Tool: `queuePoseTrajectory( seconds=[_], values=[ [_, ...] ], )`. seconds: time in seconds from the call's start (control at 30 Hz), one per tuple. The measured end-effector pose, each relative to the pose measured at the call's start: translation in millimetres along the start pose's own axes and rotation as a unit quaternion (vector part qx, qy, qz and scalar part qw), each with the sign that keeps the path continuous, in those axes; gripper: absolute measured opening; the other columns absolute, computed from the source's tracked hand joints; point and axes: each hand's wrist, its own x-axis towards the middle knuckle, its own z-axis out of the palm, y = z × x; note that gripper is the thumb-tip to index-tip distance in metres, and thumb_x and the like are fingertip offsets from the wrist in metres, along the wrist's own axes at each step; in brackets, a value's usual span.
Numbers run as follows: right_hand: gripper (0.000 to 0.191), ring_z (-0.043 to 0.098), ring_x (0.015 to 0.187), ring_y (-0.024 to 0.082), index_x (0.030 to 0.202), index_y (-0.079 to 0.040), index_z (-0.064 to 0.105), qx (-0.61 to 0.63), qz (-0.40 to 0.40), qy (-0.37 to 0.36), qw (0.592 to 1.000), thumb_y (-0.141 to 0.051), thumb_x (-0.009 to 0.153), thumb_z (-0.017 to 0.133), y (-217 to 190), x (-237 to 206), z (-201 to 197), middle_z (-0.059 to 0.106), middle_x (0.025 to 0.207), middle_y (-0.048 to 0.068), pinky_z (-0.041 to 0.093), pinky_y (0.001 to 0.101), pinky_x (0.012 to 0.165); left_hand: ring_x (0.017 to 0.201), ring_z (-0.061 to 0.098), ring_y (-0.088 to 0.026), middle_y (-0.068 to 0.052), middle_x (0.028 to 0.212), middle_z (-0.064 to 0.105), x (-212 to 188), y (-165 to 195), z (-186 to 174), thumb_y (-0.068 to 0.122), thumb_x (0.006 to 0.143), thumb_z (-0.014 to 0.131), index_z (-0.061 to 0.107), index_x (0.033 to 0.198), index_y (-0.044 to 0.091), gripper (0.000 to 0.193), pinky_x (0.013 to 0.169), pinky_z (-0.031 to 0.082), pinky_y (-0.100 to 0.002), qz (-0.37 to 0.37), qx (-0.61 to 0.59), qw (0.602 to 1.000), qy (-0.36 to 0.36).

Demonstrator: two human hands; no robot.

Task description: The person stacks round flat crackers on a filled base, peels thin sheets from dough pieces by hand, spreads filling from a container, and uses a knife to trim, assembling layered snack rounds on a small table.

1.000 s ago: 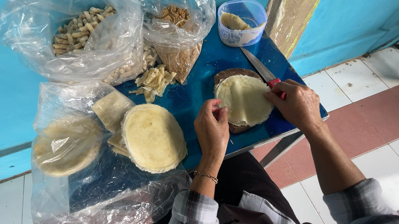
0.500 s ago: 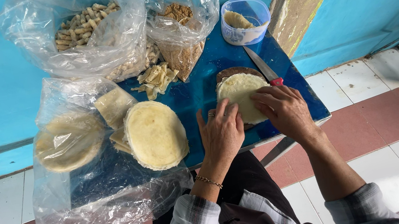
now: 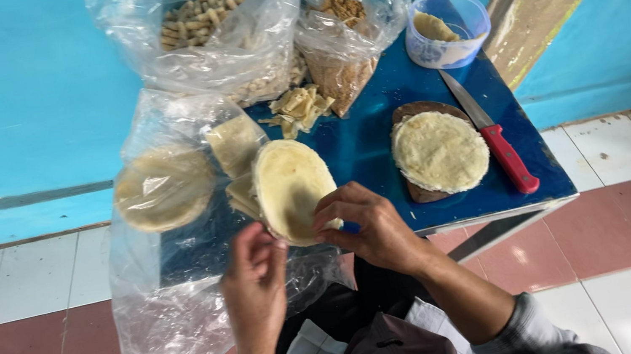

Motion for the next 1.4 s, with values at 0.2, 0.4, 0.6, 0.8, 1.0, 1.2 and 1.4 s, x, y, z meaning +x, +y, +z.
queuePoseTrajectory(
  seconds=[0.2,0.4,0.6,0.8,1.0,1.2,1.4],
  values=[
    [0.026,0.069,0.107,0.022,0.102,-0.009,0.072,0.044,0.072,0.011,0.996,-0.017,0.081,0.087,4,3,26,0.067,0.114,0.008,0.056,0.0339,0.088,0.084,0.074,-0.012,-0.009,0.096,0.077,3,-17,22,0.017,0.094,0.073,0.068,0.109,0.001,0.023,0.072,0.060,-0.027,-0.013,-0.068,0.998,-0.003],
    [0.027,0.065,0.104,0.017,0.100,-0.008,0.071,0.162,0.120,0.040,0.979,-0.019,0.081,0.088,33,-3,30,0.066,0.109,0.004,0.056,0.0325,0.087,0.086,0.068,-0.010,-0.006,0.093,0.073,12,-28,33,0.013,0.096,0.073,0.068,0.103,-0.001,0.016,0.074,0.057,-0.025,-0.024,-0.220,0.973,-0.067],
    [0.025,0.065,0.104,0.015,0.099,-0.008,0.072,0.216,0.143,0.026,0.966,-0.018,0.081,0.087,45,-6,25,0.065,0.110,0.003,0.057,0.0327,0.087,0.085,0.069,-0.009,-0.005,0.091,0.073,13,-35,39,0.013,0.097,0.071,0.069,0.101,-0.001,0.015,0.078,0.060,-0.026,-0.031,-0.254,0.963,-0.087],
    [0.018,0.069,0.100,0.015,0.099,-0.008,0.075,0.190,0.157,0.029,0.969,-0.018,0.087,0.084,40,-3,23,0.068,0.107,0.003,0.061,0.0315,0.085,0.085,0.071,-0.012,-0.008,0.093,0.073,13,-24,36,0.026,0.102,0.065,0.071,0.103,-0.001,0.028,0.078,0.064,-0.029,-0.052,-0.240,0.966,-0.079],
    [0.025,0.067,0.097,0.015,0.100,-0.008,0.073,0.115,0.105,0.015,0.988,-0.018,0.082,0.086,31,-11,19,0.068,0.108,0.003,0.057,0.0314,0.082,0.088,0.073,-0.013,-0.007,0.101,0.073,22,-8,35,0.035,0.096,0.060,0.065,0.119,0.004,0.039,0.070,0.065,-0.033,-0.122,-0.232,0.963,-0.059],
    [0.023,0.067,0.101,0.013,0.103,-0.011,0.073,0.221,0.198,0.035,0.954,-0.020,0.085,0.082,41,-12,16,0.068,0.107,0.000,0.057,0.0318,0.089,0.087,0.069,-0.013,-0.009,0.098,0.075,13,-7,36,0.026,0.096,0.068,0.070,0.118,-0.001,0.035,0.071,0.057,-0.028,-0.031,-0.181,0.979,-0.091],
    [0.017,0.064,0.105,0.016,0.097,-0.009,0.077,0.216,0.180,0.020,0.959,-0.016,0.084,0.085,38,-18,16,0.069,0.105,0.002,0.052,0.0340,0.095,0.082,0.066,-0.012,-0.005,0.087,0.069,13,-18,30,0.022,0.095,0.070,0.063,0.096,0.000,0.023,0.072,0.056,-0.027,-0.058,-0.237,0.961,-0.133]
  ],
)
